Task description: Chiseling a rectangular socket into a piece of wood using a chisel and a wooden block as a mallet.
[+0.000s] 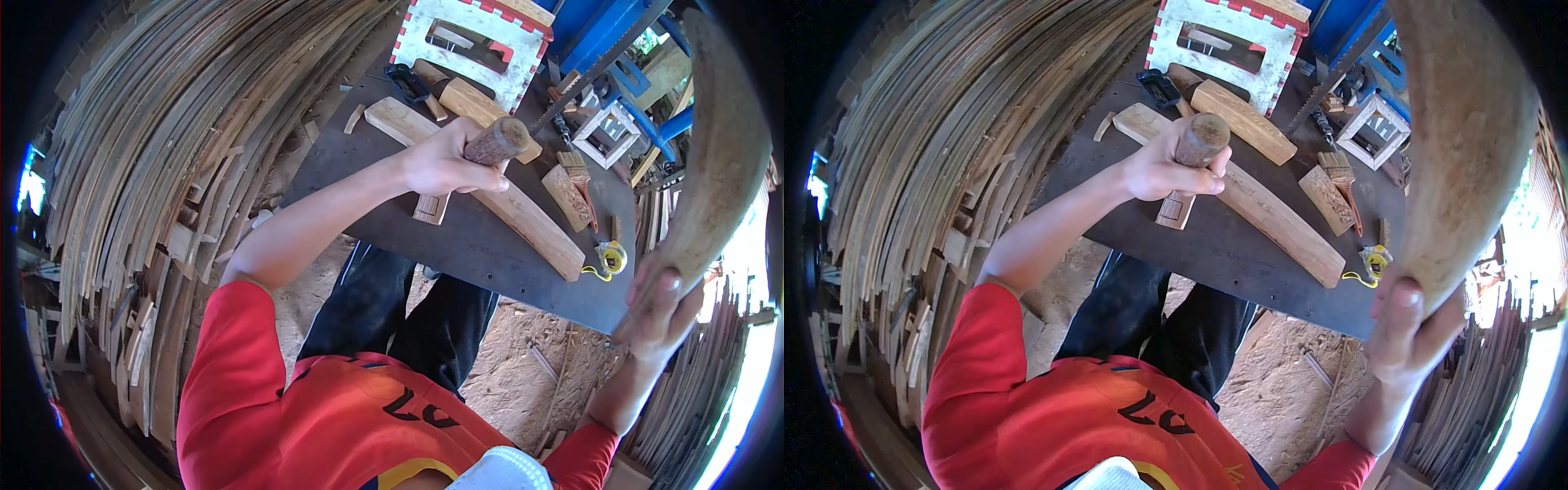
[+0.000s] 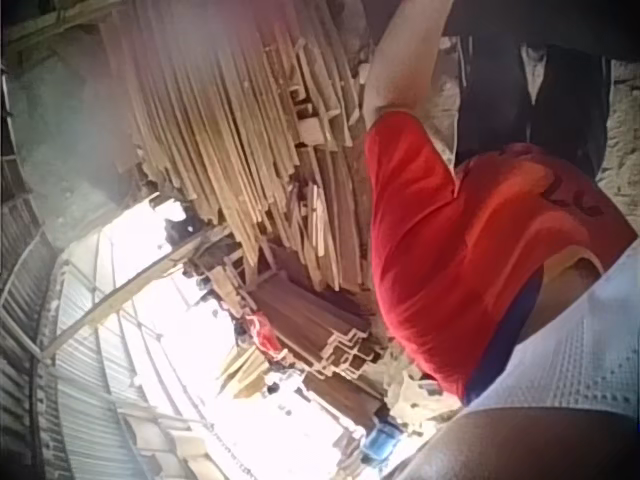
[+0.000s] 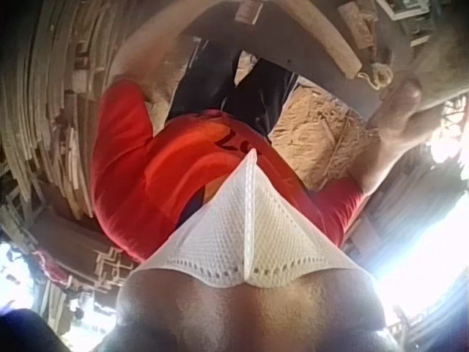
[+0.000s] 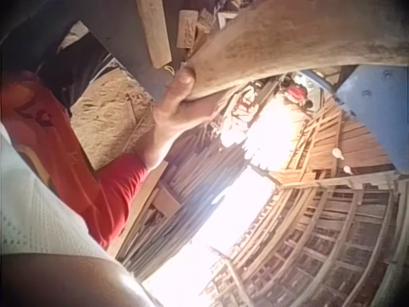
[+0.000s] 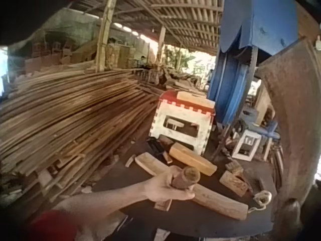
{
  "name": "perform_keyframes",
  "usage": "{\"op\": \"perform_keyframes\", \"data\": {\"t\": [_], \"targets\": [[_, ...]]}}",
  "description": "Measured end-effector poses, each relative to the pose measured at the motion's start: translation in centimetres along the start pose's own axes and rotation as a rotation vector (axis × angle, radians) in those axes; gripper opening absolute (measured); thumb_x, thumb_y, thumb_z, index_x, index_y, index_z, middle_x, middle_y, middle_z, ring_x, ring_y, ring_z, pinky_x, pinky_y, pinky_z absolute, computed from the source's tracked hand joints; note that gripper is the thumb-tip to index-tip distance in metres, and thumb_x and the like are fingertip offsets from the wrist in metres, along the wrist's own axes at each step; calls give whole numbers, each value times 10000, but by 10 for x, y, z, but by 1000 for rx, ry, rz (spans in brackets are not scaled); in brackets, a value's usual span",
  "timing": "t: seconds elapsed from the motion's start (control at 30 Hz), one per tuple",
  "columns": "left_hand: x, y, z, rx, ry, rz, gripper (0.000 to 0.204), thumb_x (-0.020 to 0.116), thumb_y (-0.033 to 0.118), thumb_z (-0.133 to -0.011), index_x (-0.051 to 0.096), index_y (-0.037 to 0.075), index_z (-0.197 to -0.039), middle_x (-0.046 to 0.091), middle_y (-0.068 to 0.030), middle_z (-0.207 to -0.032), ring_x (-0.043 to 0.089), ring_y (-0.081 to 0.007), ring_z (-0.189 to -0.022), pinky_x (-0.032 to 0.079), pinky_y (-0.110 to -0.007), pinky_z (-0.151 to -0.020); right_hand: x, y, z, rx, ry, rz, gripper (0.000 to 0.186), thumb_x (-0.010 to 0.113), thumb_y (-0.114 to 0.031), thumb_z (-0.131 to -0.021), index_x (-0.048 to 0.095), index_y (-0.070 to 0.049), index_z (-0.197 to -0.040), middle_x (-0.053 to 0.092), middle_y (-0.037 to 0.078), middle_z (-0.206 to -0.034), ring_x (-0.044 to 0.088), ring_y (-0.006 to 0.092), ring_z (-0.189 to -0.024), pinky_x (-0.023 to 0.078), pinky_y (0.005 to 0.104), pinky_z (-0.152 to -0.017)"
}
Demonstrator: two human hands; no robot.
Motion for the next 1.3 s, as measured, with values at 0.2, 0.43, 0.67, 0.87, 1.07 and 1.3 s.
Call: {"op": "perform_keyframes", "data": {"t": [0.2, 0.43, 0.67, 0.87, 1.07, 1.3], "targets": [[-4, 0, 4, 6, 34, -33, 175, 707, 59, -813, 545, 68, -747, 480, 31, -609, 425, -49, -519, 319, -244, -476, 31, -22, -2, -131, -214, 360, 557, 604, -433, -924, 569, 82, -1134, 509, 43, -625, 493, 121, -499, 368, 276, -444], [5, 8, 6, 3, 46, -53, 176, 694, 3, -786, 532, 72, -781, 507, 31, -681, 453, -57, -593, 347, -243, -534, 58, -17, 5, -127, -306, 613, 580, 758, -371, -832, 540, 83, -1120, 576, 196, -683, 647, 252, -614, 470, 380, -538], [3, -2, -1, 84, -29, -203, 186, 705, 24, -787, 533, 66, -732, 509, 31, -699, 458, -56, -629, 365, -261, -570, 30, 23, 21, 97, -114, -120, 493, 515, -454, -969, 542, 38, -999, 526, 42, -567, 517, 122, -459, 385, 255, -416], [3, 7, 6, 102, -23, -27, 168, 676, -16, -780, 526, 60, -778, 488, 32, -700, 455, -54, -627, 365, -242, -573, 87, 111, 56, 287, -354, 343, 403, 733, -303, -864, 549, 42, -960, 567, 206, -649, 606, 329, -570, 438, 415, -526], [-5, 8, 10, 135, -24, -56, 164, 654, -39, -783, 526, 64, -792, 500, 25, -729, 490, -61, -672, 408, -251, -616, 117, 119, 60, 212, -451, 387, 446, 752, -368, -835, 565, 25, -932, 614, 258, -729, 607, 477, -727, 484, 465, -614], [-5, 17, 16, 217, -33, 27, 156, 682, 51, -826, 560, 55, -728, 489, 44, -621, 475, -46, -598, 348, -236, -563, 125, 126, 62, 122, -453, 512, 530, 772, -403, -798, 622, 33, -1060, 666, 265, -844, 646, 456, -832, 521, 480, -746]]}}
Point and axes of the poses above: each hand's wrist, its own z-axis away from the middle knuckle, its own x-axis out of the palm, y = z × x, the point moved 10 cm from there along -z, towards the middle knuckle
